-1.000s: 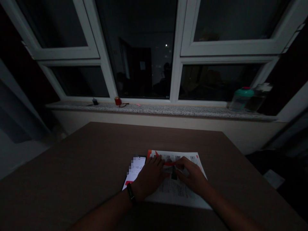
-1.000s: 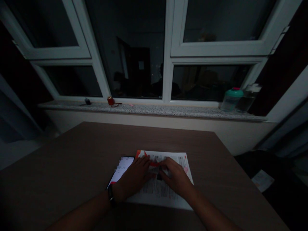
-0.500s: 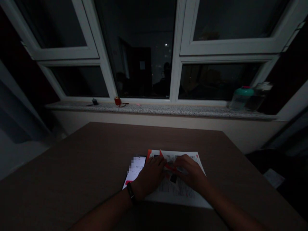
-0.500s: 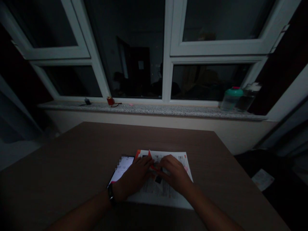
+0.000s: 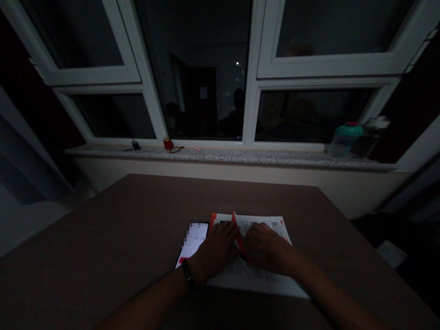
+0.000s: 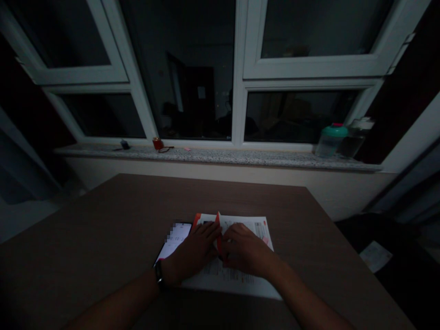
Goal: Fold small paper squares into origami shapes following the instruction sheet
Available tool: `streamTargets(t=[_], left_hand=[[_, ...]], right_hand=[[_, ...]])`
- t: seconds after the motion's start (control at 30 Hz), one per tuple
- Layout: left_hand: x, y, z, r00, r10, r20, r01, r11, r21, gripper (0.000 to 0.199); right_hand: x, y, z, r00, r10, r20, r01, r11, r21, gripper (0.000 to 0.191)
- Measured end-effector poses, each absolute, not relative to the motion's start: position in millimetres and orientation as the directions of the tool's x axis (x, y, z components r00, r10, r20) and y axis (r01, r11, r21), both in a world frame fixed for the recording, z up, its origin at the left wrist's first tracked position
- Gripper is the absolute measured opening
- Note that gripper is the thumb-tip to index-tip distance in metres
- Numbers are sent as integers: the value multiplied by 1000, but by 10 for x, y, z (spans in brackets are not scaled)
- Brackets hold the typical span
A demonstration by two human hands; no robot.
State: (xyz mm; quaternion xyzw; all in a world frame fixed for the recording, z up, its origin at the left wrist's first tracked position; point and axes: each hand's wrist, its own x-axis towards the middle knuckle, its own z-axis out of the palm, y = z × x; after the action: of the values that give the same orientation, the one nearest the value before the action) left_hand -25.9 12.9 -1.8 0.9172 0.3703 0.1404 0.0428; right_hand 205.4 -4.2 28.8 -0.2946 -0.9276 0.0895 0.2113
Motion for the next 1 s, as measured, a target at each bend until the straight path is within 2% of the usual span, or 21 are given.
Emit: streamTargets(t=[0.2, 0.53, 0.73, 0.9, 1.0], left_hand=[[-239, 106, 47, 707, 670, 227, 647, -742, 175, 47], [-250, 118, 29, 720, 659, 220, 645, -751, 139, 52], [-228, 100, 62, 716, 653, 245, 637, -756, 154, 40], [-216, 83, 93, 710, 666, 228, 639, -746, 188, 46], [-217, 75, 93, 707, 671, 223, 641, -742, 199, 47]], right_hand=[[2020, -49, 302, -791, 552, 265, 511, 834, -209, 18], [2003, -51, 303, -810, 559, 178, 511, 821, -253, 16], [1997, -93, 314, -799, 566, 200, 486, 806, -340, 14], [1948, -122, 270, -697, 670, 255, 523, 719, -458, 5], [1927, -127, 235, -623, 733, 273, 534, 654, -536, 19]])
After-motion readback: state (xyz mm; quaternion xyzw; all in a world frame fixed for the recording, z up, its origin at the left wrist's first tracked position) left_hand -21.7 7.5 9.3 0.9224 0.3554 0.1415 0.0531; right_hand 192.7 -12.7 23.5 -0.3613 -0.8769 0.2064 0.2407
